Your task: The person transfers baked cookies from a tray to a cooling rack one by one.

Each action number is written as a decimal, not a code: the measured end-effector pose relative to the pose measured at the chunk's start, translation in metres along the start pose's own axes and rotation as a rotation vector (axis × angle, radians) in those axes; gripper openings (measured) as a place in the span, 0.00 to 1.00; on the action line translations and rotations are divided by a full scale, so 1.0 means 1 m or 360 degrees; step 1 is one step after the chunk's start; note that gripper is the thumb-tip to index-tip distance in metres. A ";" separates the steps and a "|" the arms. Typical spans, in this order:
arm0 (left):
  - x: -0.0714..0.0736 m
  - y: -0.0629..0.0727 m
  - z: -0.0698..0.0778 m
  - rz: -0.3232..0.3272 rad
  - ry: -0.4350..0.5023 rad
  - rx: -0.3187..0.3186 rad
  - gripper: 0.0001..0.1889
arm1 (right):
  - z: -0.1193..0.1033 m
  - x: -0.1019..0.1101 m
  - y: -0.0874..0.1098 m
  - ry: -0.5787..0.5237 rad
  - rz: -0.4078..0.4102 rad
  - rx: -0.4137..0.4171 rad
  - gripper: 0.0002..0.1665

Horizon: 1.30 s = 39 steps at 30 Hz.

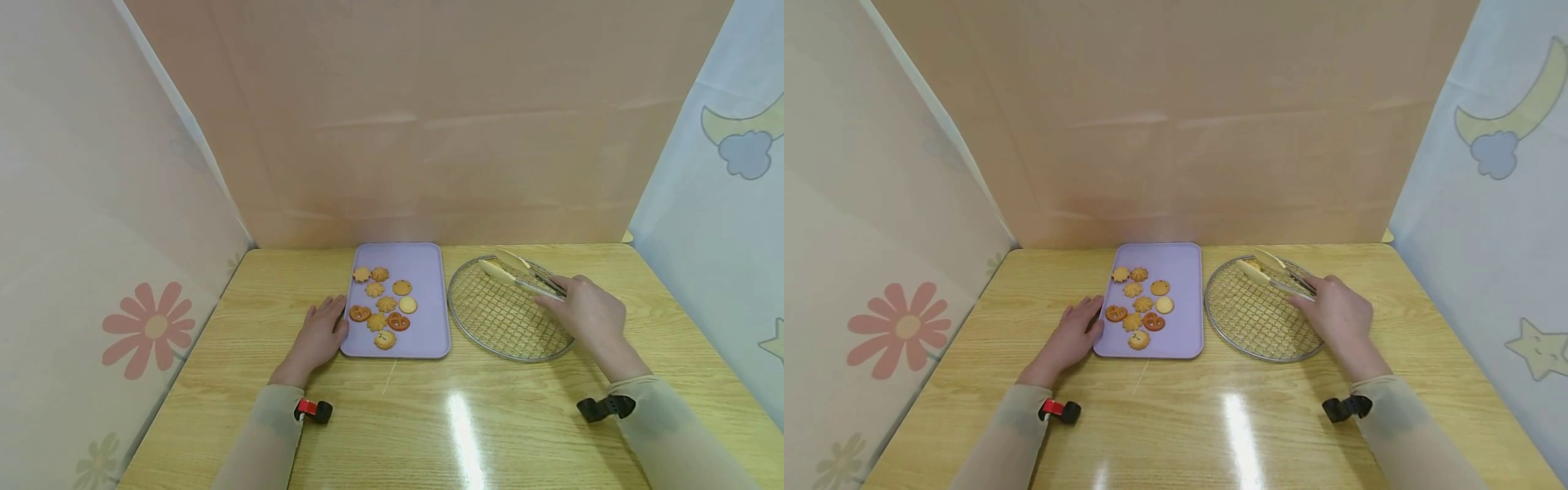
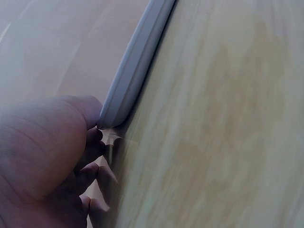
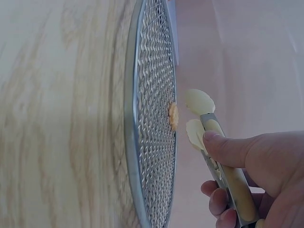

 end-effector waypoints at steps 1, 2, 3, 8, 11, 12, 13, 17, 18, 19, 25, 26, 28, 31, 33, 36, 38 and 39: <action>-0.002 0.000 -0.002 0.0009 0.0002 -0.0014 0.31 | -0.002 0.001 0.000 -0.0005 0.0012 0.0010 0.42; -0.002 0.000 -0.003 0.0017 0.0004 -0.0022 0.31 | -0.004 0.001 0.000 -0.0009 0.0023 0.0021 0.42; -0.003 -0.001 -0.005 0.0026 0.0008 -0.0033 0.31 | -0.007 0.001 0.000 -0.0009 0.0034 0.0033 0.41; -0.002 -0.001 -0.003 0.0011 -0.0012 -0.0033 0.30 | -0.017 0.001 -0.002 -0.0020 0.0034 0.0054 0.41; 0.002 0.000 0.003 -0.0027 -0.0052 0.0000 0.30 | -0.024 0.001 -0.004 -0.0035 0.0028 0.0069 0.41; 0.004 0.000 0.005 -0.0040 -0.0063 0.0013 0.30 | -0.026 0.000 -0.005 -0.0042 0.0032 0.0079 0.41; 0.004 0.000 0.006 -0.0052 -0.0072 0.0021 0.31 | -0.029 0.000 -0.006 -0.0050 0.0035 0.0086 0.42; 0.004 0.000 0.006 -0.0059 -0.0087 0.0028 0.30 | -0.041 -0.003 -0.008 -0.0071 0.0052 0.0117 0.41; 0.004 0.000 0.006 -0.0057 -0.0085 0.0028 0.30 | -0.044 -0.004 -0.008 -0.0076 0.0054 0.0122 0.41; 0.004 0.000 0.006 -0.0055 -0.0083 0.0031 0.30 | -0.048 -0.005 -0.009 -0.0078 0.0048 0.0127 0.41; 0.003 0.001 0.006 -0.0083 -0.0086 0.0061 0.31 | -0.071 -0.011 -0.011 -0.0086 0.0039 0.0195 0.40; 0.003 0.001 0.007 -0.0084 -0.0084 0.0060 0.31 | -0.076 -0.011 -0.011 -0.0084 0.0051 0.0220 0.39; 0.003 0.001 0.008 -0.0074 -0.0075 0.0045 0.30 | -0.084 -0.012 -0.012 -0.0076 0.0067 0.0258 0.38; 0.004 0.001 0.009 -0.0065 -0.0063 0.0032 0.30 | -0.095 -0.015 -0.014 -0.0071 0.0074 0.0292 0.37; 0.004 0.001 0.008 -0.0064 -0.0064 0.0032 0.30 | -0.103 -0.017 -0.015 -0.0078 0.0049 0.0291 0.37; 0.004 0.001 0.008 -0.0063 -0.0069 0.0033 0.30 | -0.112 -0.021 -0.016 -0.0081 0.0020 0.0282 0.37; 0.005 0.002 0.008 -0.0063 -0.0069 0.0035 0.30 | -0.119 -0.023 -0.017 -0.0086 0.0006 0.0286 0.37; 0.005 0.002 0.008 -0.0063 -0.0069 0.0036 0.30 | -0.122 -0.024 -0.018 -0.0088 0.0005 0.0289 0.36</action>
Point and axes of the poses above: each hand's wrist, its own y-axis away from the middle knuckle, its own x-axis out of the back of the hand, z = x × y, the point moved 5 cm from there along -y, towards the middle knuckle, and after that the axes turned 6 degrees about z, right-handed, at the moved point
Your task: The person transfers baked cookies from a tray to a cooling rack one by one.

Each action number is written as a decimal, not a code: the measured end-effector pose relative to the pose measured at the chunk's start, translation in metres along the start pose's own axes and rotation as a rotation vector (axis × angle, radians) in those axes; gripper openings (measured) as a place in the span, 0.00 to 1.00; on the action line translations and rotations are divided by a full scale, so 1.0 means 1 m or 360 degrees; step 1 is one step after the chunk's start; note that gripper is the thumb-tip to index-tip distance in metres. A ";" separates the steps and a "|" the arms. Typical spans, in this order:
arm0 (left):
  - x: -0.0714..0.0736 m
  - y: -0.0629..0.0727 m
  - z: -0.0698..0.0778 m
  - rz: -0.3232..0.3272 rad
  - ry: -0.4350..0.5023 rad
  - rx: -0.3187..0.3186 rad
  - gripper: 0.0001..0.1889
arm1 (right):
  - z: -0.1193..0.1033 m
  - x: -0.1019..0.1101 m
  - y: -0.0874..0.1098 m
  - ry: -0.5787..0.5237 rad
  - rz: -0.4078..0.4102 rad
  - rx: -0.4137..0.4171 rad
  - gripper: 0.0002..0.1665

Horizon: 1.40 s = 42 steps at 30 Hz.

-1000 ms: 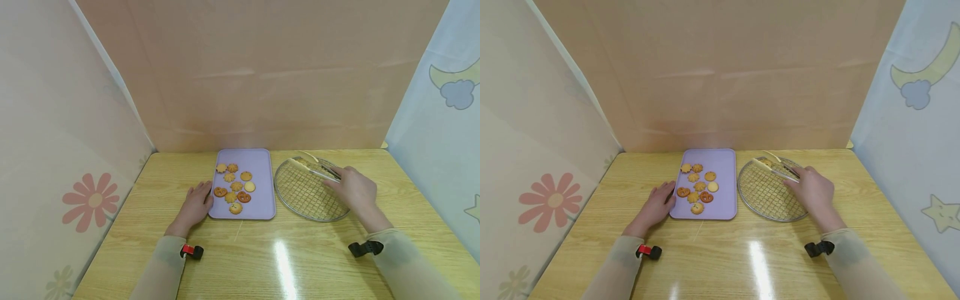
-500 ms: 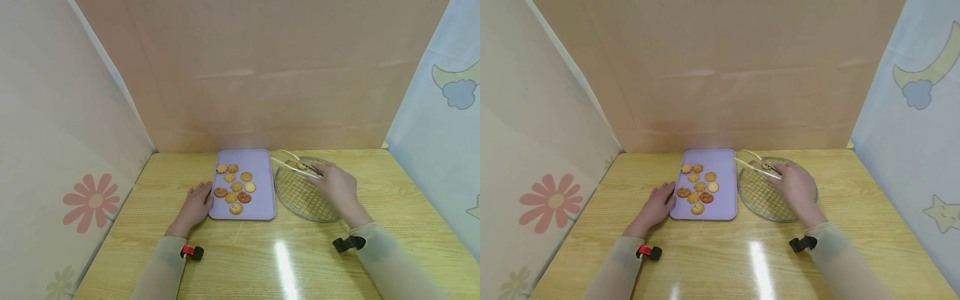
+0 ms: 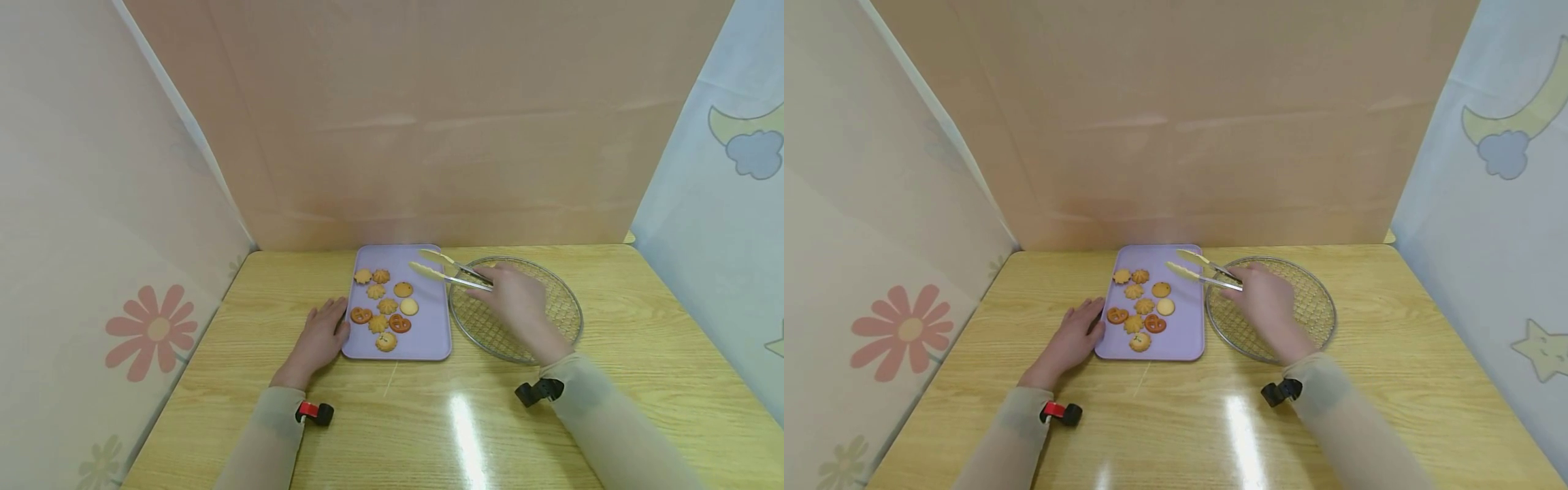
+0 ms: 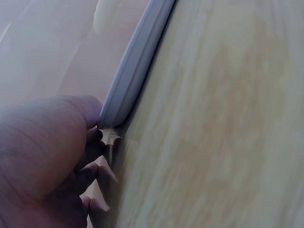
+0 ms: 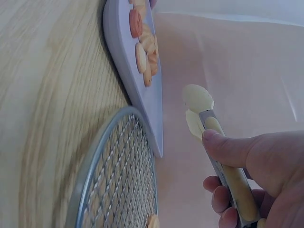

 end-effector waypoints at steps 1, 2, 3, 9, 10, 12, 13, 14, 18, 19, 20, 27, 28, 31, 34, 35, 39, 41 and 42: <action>0.000 0.000 0.000 0.0000 0.0001 0.0000 0.30 | -0.003 -0.002 -0.001 -0.0002 -0.0005 0.0001 0.37; 0.000 0.000 0.000 -0.0001 0.0002 0.0002 0.30 | -0.005 -0.003 -0.002 -0.0010 -0.0010 0.0003 0.37; 0.000 0.000 0.000 -0.0001 0.0002 0.0003 0.30 | -0.008 -0.005 -0.003 -0.0016 -0.0016 0.0008 0.36; -0.002 -0.001 -0.002 -0.0002 -0.0003 -0.0003 0.31 | -0.025 -0.011 -0.009 -0.0042 -0.0024 0.0050 0.34; -0.002 -0.001 -0.002 0.0000 -0.0003 -0.0006 0.31 | -0.028 -0.012 -0.010 -0.0040 -0.0023 0.0058 0.34; -0.002 -0.001 -0.002 -0.0002 0.0000 -0.0006 0.30 | -0.032 -0.015 -0.012 -0.0025 -0.0035 0.0065 0.34; -0.002 -0.001 -0.001 -0.0003 0.0002 -0.0004 0.30 | -0.035 -0.017 -0.013 -0.0018 -0.0042 0.0067 0.34; -0.001 -0.001 -0.001 -0.0004 0.0003 -0.0002 0.30 | -0.037 -0.018 -0.014 -0.0010 -0.0048 0.0075 0.34; 0.000 0.000 0.001 0.0001 0.0018 0.0005 0.30 | -0.047 -0.023 -0.017 0.0010 -0.0061 0.0127 0.33; 0.000 0.000 0.001 0.0003 0.0017 0.0006 0.30 | -0.049 -0.024 -0.017 0.0013 -0.0057 0.0146 0.33; 0.000 0.000 0.001 0.0004 0.0018 0.0006 0.30 | -0.052 -0.024 -0.018 0.0014 -0.0056 0.0165 0.33; 0.000 0.000 0.001 -0.0010 0.0005 0.0008 0.31 | -0.067 -0.031 -0.023 0.0014 -0.0055 0.0245 0.31; 0.001 0.000 0.001 -0.0010 0.0007 0.0006 0.31 | -0.069 -0.033 -0.024 0.0015 -0.0061 0.0253 0.31; 0.001 -0.001 0.002 -0.0010 0.0011 0.0003 0.31 | -0.074 -0.037 -0.027 0.0047 -0.0072 0.0272 0.31; 0.001 -0.001 0.002 -0.0011 0.0009 0.0001 0.31 | -0.079 -0.040 -0.029 0.0074 -0.0084 0.0291 0.31; 0.001 -0.001 0.002 -0.0011 0.0008 0.0001 0.31 | -0.081 -0.040 -0.030 0.0080 -0.0086 0.0294 0.31; 0.001 -0.001 0.002 -0.0009 0.0011 0.0000 0.31 | -0.087 -0.042 -0.032 0.0092 -0.0087 0.0312 0.31; 0.001 -0.001 0.002 -0.0004 0.0013 0.0000 0.31 | -0.090 -0.043 -0.033 0.0086 -0.0084 0.0314 0.32; 0.001 -0.001 0.001 -0.0001 0.0014 -0.0001 0.31 | -0.091 -0.044 -0.034 0.0090 -0.0083 0.0314 0.32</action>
Point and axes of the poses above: each hand's wrist, its own y-axis away from the middle knuckle, its own x-axis out of the back of the hand, z = x × y, the point moved 5 cm from there along -y, towards the middle knuckle, and after that the axes turned 6 degrees about z, right-handed, at the moved point
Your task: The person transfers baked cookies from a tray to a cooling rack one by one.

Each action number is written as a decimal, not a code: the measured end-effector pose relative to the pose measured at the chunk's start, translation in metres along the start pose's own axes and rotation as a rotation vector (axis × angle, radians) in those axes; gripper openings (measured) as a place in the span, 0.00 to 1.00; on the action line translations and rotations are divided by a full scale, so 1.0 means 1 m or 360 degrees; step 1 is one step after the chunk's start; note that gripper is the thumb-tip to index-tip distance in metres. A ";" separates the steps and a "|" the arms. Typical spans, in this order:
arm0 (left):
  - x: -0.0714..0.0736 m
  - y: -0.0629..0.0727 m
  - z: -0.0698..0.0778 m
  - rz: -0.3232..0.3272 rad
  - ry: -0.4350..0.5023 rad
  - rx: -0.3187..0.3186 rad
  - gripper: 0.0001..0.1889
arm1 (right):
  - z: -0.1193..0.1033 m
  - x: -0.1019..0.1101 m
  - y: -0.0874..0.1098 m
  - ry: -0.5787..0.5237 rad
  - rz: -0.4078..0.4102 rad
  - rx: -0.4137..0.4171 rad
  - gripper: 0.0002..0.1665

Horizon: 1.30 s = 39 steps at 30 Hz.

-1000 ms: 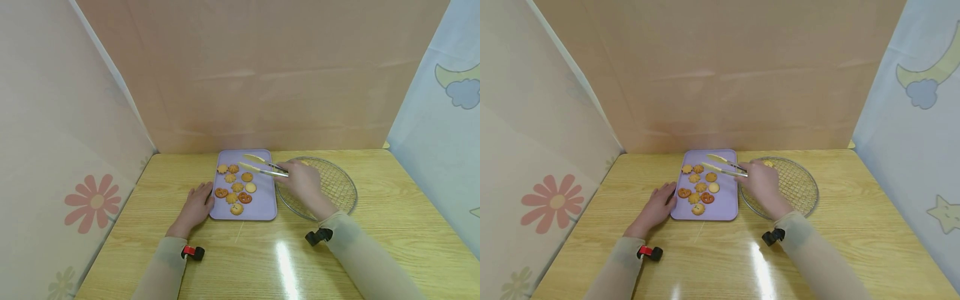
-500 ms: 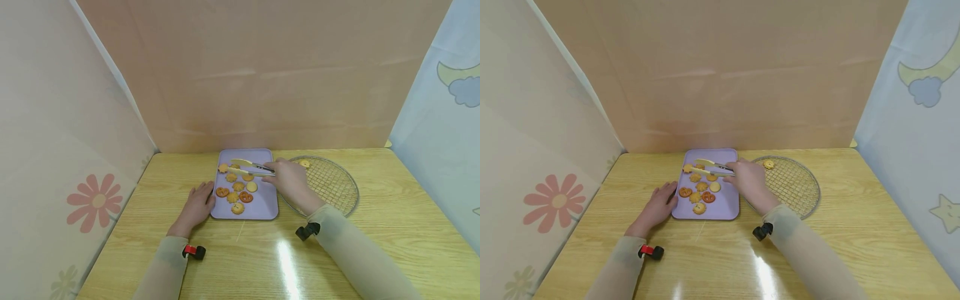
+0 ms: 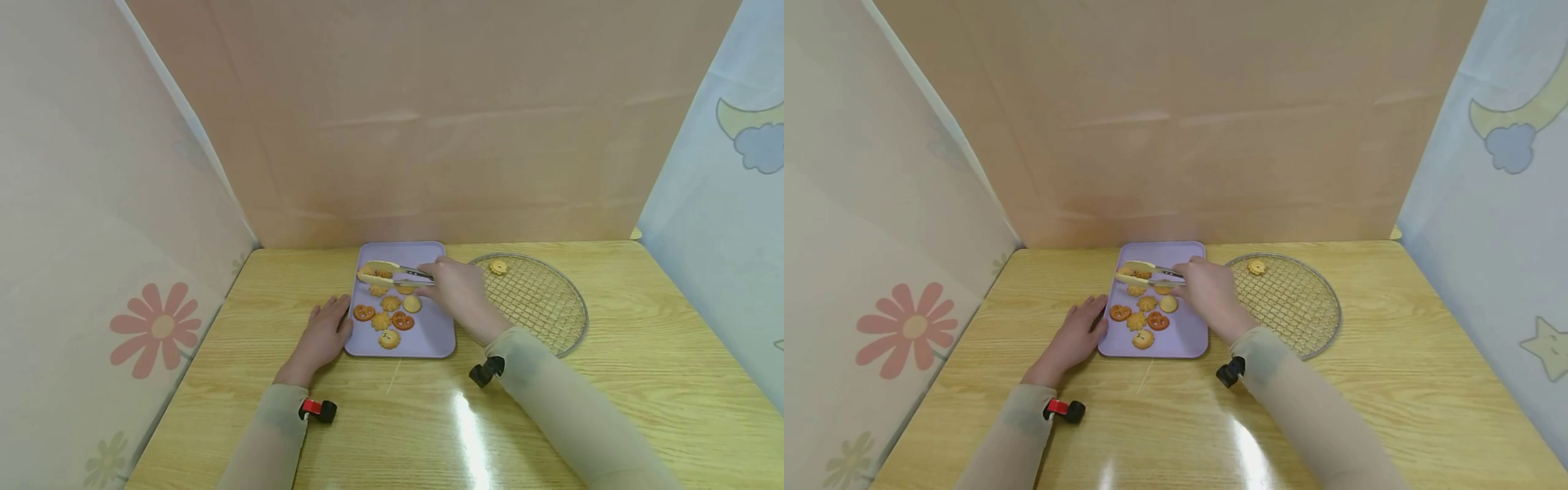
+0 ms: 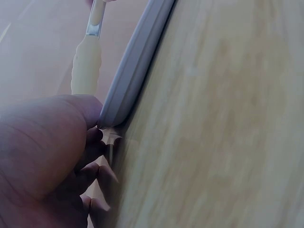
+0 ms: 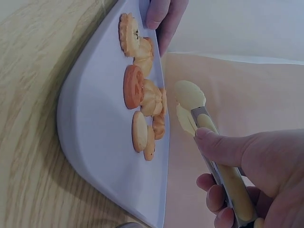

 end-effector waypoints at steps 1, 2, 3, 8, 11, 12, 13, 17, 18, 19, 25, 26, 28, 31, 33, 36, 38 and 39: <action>0.000 0.000 0.000 0.0003 0.0001 0.0000 0.30 | -0.001 -0.001 -0.001 -0.0001 0.0001 -0.0002 0.32; 0.000 0.000 0.000 0.0004 -0.0001 -0.0001 0.30 | -0.002 -0.001 -0.002 -0.0004 0.0000 -0.0003 0.32; 0.000 0.000 0.000 0.0004 -0.0003 -0.0002 0.31 | -0.002 -0.002 -0.002 -0.0005 -0.0003 -0.0010 0.32; 0.000 0.000 0.001 0.0001 -0.0002 -0.0003 0.31 | -0.004 -0.008 -0.006 -0.0008 -0.0005 -0.0004 0.32; 0.000 0.000 0.001 -0.0002 0.0007 0.0002 0.30 | -0.004 -0.011 -0.008 0.0000 -0.0008 0.0002 0.32; 0.000 0.000 0.001 -0.0004 0.0010 0.0005 0.30 | -0.004 -0.012 -0.008 0.0002 -0.0010 0.0001 0.32; 0.000 0.000 0.002 -0.0006 0.0010 0.0006 0.30 | -0.004 -0.013 -0.009 0.0004 -0.0016 -0.0001 0.32; 0.000 0.000 0.002 -0.0010 0.0006 0.0008 0.30 | -0.004 -0.015 -0.011 0.0011 -0.0038 -0.0014 0.33; 0.000 0.000 0.002 -0.0010 0.0005 0.0009 0.30 | -0.004 -0.015 -0.011 0.0010 -0.0043 -0.0017 0.33; 0.000 0.000 0.002 -0.0010 0.0007 0.0009 0.30 | -0.004 -0.015 -0.012 0.0011 -0.0046 -0.0021 0.33; 0.000 0.000 0.001 -0.0008 0.0011 0.0003 0.30 | -0.005 -0.016 -0.013 0.0000 -0.0039 -0.0030 0.33; 0.000 0.000 0.001 -0.0009 0.0009 0.0003 0.30 | -0.005 -0.016 -0.013 -0.0003 -0.0037 -0.0029 0.33; 0.000 -0.001 0.001 -0.0011 0.0007 0.0003 0.30 | -0.006 -0.016 -0.013 -0.0005 -0.0034 -0.0024 0.33; -0.001 -0.001 0.000 -0.0015 -0.0001 0.0004 0.31 | -0.006 -0.016 -0.013 -0.0006 -0.0043 -0.0020 0.32; -0.001 -0.001 -0.001 -0.0015 -0.0007 0.0003 0.31 | -0.007 -0.016 -0.013 -0.0003 -0.0051 -0.0017 0.32; -0.001 -0.001 -0.002 -0.0014 -0.0006 0.0008 0.31 | -0.007 -0.017 -0.013 0.0001 -0.0055 -0.0020 0.32; -0.001 -0.001 -0.002 -0.0013 -0.0004 0.0012 0.31 | -0.006 -0.016 -0.014 0.0004 -0.0055 -0.0019 0.33; -0.001 -0.001 -0.002 -0.0013 -0.0002 0.0013 0.31 | -0.006 -0.016 -0.014 0.0004 -0.0058 -0.0021 0.33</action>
Point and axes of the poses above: each hand's wrist, its own y-axis away from the middle knuckle, its own x-axis out of the back of the hand, z = x × y, the point moved 5 cm from there along -y, towards the middle knuckle, and after that the axes turned 6 degrees about z, right-handed, at the moved point
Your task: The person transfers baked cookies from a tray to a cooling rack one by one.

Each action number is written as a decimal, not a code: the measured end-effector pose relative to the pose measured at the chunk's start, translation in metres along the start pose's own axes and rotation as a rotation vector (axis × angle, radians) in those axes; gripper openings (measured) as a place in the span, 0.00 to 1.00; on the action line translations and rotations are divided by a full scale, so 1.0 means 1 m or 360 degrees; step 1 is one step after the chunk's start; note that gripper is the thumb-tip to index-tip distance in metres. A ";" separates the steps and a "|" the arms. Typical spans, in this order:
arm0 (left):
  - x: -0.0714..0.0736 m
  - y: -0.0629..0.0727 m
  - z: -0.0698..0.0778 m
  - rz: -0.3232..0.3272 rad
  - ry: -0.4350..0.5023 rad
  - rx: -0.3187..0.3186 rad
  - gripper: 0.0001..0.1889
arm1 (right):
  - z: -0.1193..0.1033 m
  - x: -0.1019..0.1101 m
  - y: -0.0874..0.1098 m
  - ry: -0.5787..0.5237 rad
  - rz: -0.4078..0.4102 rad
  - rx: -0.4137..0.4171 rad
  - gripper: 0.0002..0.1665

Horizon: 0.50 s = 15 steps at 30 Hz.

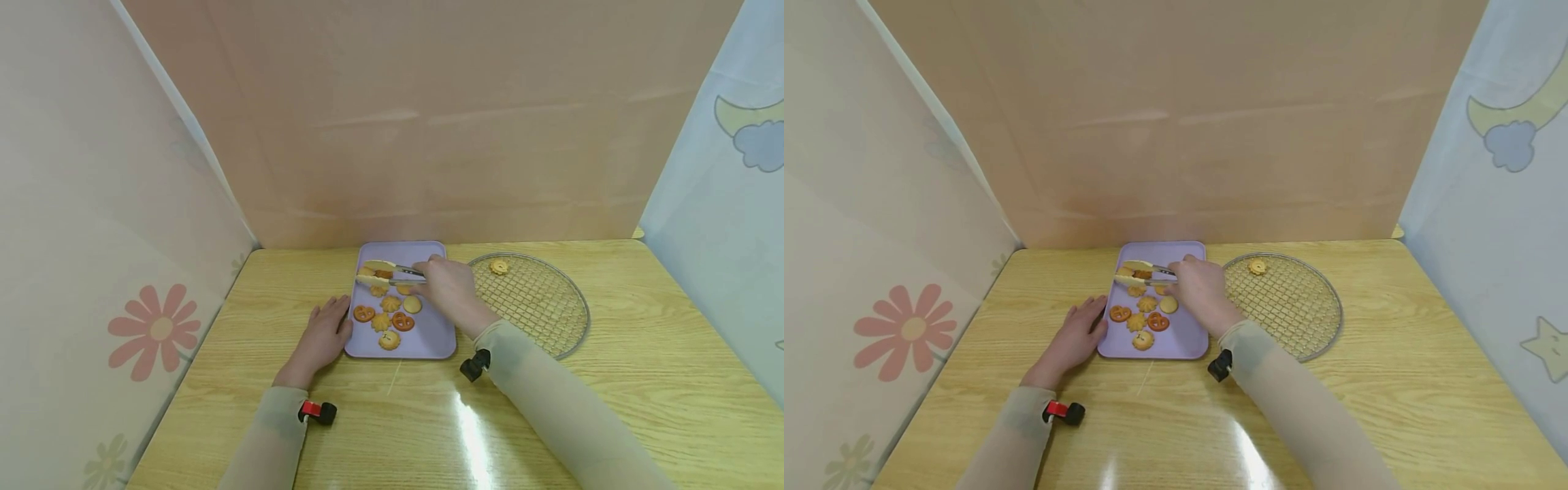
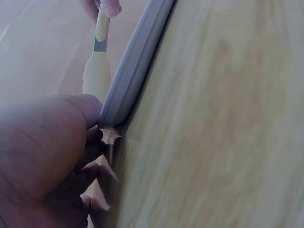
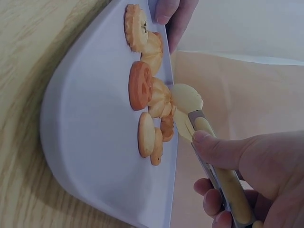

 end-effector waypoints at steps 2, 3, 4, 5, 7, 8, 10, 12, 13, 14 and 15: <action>0.000 0.000 0.001 0.0001 0.0002 -0.0001 0.31 | 0.001 0.001 0.000 0.0000 -0.0010 -0.0007 0.33; 0.000 0.000 0.001 0.0001 0.0001 -0.0003 0.31 | 0.001 0.001 0.000 0.0001 -0.0017 -0.0009 0.33; 0.001 0.000 0.001 0.0002 0.0000 -0.0004 0.31 | 0.001 0.001 0.000 -0.0001 -0.0023 -0.0010 0.33; 0.001 0.000 0.001 0.0003 0.0000 -0.0005 0.31 | 0.002 0.001 0.000 0.0000 -0.0029 -0.0014 0.33; 0.001 0.000 0.002 0.0003 -0.0001 -0.0005 0.30 | 0.003 0.001 -0.001 0.0000 -0.0038 -0.0018 0.33; 0.001 0.001 0.002 0.0003 -0.0001 -0.0003 0.30 | 0.003 0.001 -0.001 0.0003 -0.0039 -0.0017 0.33; 0.001 0.001 0.002 0.0003 -0.0004 0.0000 0.30 | 0.003 0.001 -0.002 0.0009 -0.0040 -0.0014 0.33; 0.001 0.001 0.002 0.0002 -0.0010 0.0002 0.30 | 0.003 0.000 -0.002 0.0018 -0.0040 -0.0013 0.33; 0.001 0.001 0.002 0.0003 -0.0013 0.0002 0.30 | 0.003 0.000 -0.003 0.0021 -0.0040 -0.0010 0.33; 0.001 0.001 0.002 0.0003 -0.0016 0.0002 0.30 | 0.002 0.000 -0.003 0.0023 -0.0042 -0.0009 0.33; 0.001 0.001 0.002 0.0002 -0.0017 0.0003 0.30 | 0.002 0.000 -0.003 0.0024 -0.0046 -0.0008 0.33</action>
Point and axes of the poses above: each hand's wrist, its own y-axis away from the middle knuckle, its own x-axis out of the back of the hand, z = x × y, the point moved 5 cm from there along -y, towards the middle knuckle, and after that the axes turned 6 degrees about z, right-handed, at the moved point
